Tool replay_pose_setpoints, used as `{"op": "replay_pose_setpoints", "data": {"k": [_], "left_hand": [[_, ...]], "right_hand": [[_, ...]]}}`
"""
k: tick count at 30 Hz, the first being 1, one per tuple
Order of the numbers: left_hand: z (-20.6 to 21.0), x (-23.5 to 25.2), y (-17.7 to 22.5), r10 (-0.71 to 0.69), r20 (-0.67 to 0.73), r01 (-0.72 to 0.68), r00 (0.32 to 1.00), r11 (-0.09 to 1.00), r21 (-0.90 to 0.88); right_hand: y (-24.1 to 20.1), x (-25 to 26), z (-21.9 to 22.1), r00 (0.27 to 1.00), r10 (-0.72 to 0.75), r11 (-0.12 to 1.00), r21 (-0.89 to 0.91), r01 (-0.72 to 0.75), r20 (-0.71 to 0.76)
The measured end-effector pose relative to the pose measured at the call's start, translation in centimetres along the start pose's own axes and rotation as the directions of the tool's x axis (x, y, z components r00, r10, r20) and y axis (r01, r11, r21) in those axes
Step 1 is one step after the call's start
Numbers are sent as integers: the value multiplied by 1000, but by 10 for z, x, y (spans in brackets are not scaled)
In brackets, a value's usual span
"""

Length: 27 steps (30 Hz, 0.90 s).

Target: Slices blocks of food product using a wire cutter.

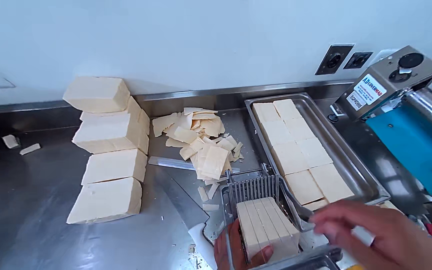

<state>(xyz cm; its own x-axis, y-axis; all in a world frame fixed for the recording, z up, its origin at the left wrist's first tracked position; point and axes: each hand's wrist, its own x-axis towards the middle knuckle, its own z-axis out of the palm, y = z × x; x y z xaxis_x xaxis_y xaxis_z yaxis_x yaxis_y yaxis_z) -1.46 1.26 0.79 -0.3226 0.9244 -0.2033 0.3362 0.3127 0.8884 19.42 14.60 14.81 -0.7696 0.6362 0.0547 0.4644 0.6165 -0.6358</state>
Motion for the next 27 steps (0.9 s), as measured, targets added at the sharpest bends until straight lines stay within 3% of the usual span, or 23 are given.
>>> {"op": "replay_pose_setpoints", "data": {"k": [3, 4, 6, 7, 9, 12, 15, 22, 27], "left_hand": [[4, -1, 0, -11, -20, 11, 1000, 1000, 24], [6, 0, 0, -19, -30, 19, 999, 1000, 25], [9, 1, -6, -15, -26, 15, 1000, 1000, -1], [9, 0, -12, 24, -23, -25, 999, 1000, -18], [-1, -5, -24, 105, 26, -101, 994, 987, -122], [-26, -16, -39, 117, 105, -82, 988, 951, -297], [-42, -19, -53, 102, 45, -78, 994, 924, -375], [-65, -19, -66, 76, -36, -84, 996, 894, -440], [-66, -17, -61, 108, -29, -110, 994, 879, -465]], "right_hand": [[-52, 17, 14, 915, -267, 952, -66, 299, 303], [-61, 22, 21, 864, -259, 943, -79, 322, 433], [-70, 33, 28, 718, -103, 962, -116, 249, 688], [-71, 37, 31, 653, -30, 971, -132, 198, 757], [-68, 40, 36, 605, 19, 981, -131, 142, 796], [-66, 36, 45, 589, 49, 980, -152, 127, 807], [-63, 26, 60, 613, 22, 971, -163, 175, 790], [-37, -7, 94, 711, -41, 923, -247, 296, 702], [-30, -18, 113, 719, -6, 930, -261, 259, 695]]}}
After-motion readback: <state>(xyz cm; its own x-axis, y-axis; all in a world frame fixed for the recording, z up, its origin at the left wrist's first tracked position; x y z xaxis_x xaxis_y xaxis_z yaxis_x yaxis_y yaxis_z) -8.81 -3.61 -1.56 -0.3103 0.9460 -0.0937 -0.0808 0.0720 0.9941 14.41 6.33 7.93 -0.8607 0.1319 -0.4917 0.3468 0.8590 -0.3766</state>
